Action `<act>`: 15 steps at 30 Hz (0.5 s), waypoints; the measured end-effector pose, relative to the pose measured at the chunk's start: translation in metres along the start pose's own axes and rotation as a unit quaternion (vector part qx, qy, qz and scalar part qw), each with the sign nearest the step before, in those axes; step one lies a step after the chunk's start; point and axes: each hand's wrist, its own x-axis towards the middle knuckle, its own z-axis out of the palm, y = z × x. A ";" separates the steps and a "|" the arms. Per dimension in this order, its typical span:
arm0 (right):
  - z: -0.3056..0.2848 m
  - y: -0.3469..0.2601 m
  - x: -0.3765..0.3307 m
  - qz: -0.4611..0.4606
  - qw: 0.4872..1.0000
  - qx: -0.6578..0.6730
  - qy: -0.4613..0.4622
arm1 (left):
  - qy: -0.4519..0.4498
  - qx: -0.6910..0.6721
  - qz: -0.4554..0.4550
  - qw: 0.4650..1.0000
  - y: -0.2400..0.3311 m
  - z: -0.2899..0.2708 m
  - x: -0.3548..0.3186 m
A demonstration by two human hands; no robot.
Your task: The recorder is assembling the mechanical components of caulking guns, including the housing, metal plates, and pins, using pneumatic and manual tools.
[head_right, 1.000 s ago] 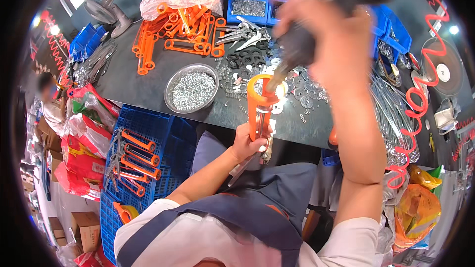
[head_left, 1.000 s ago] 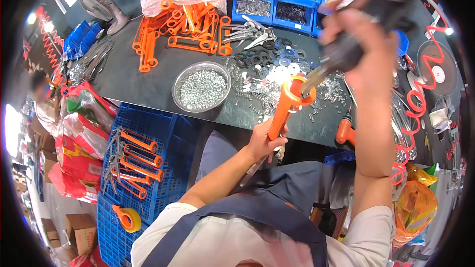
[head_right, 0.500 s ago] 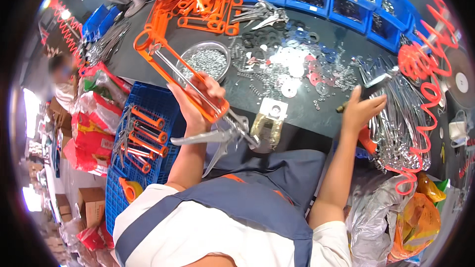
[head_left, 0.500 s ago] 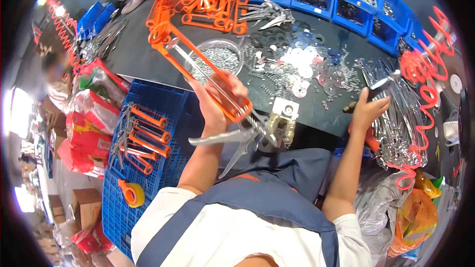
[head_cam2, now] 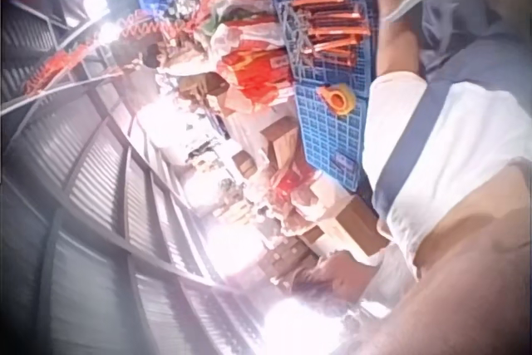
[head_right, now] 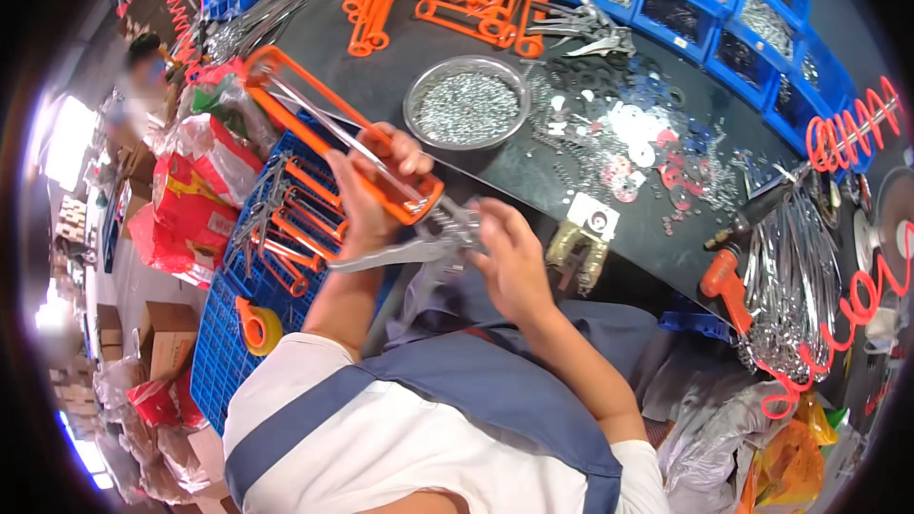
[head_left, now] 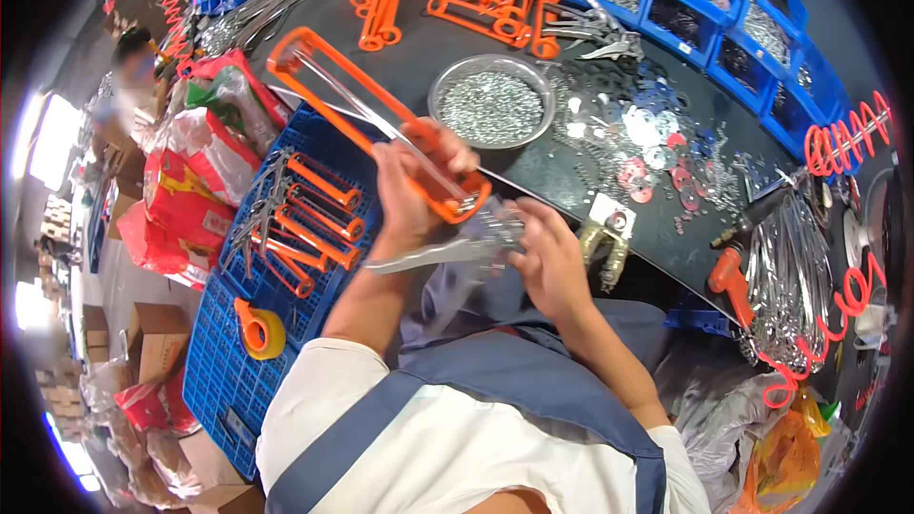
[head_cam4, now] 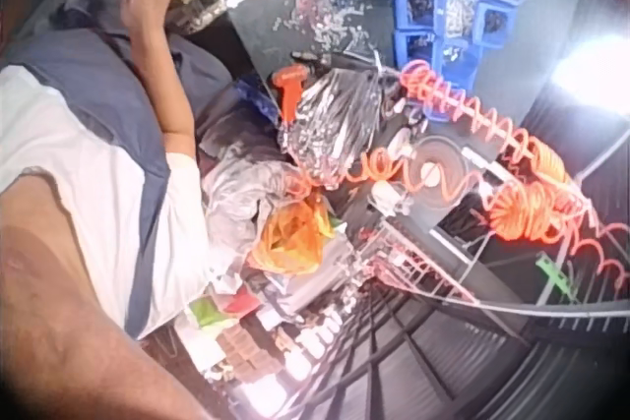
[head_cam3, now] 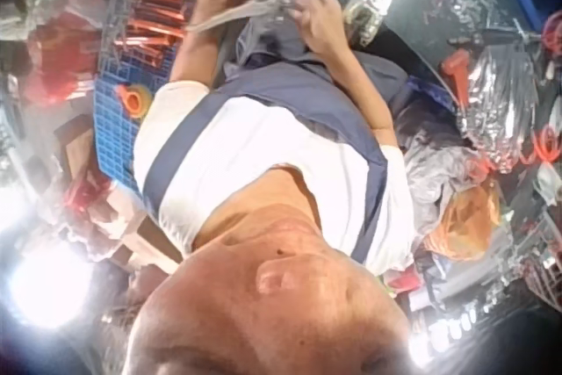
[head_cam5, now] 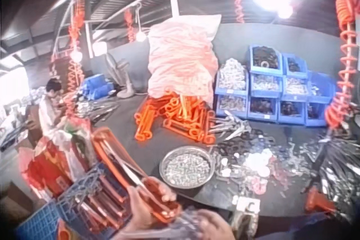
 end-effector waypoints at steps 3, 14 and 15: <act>-0.053 -0.028 -0.032 0.005 0.944 -0.276 -0.182 | -0.088 0.510 -0.116 0.848 0.101 -0.055 -0.021; -0.302 -0.045 -0.185 0.032 0.799 -0.486 0.352 | -0.227 0.962 -0.134 0.068 0.316 -0.302 -0.153; -0.318 -0.053 -0.192 0.002 0.715 -0.557 0.422 | -0.237 0.961 -0.125 0.074 0.296 -0.298 -0.140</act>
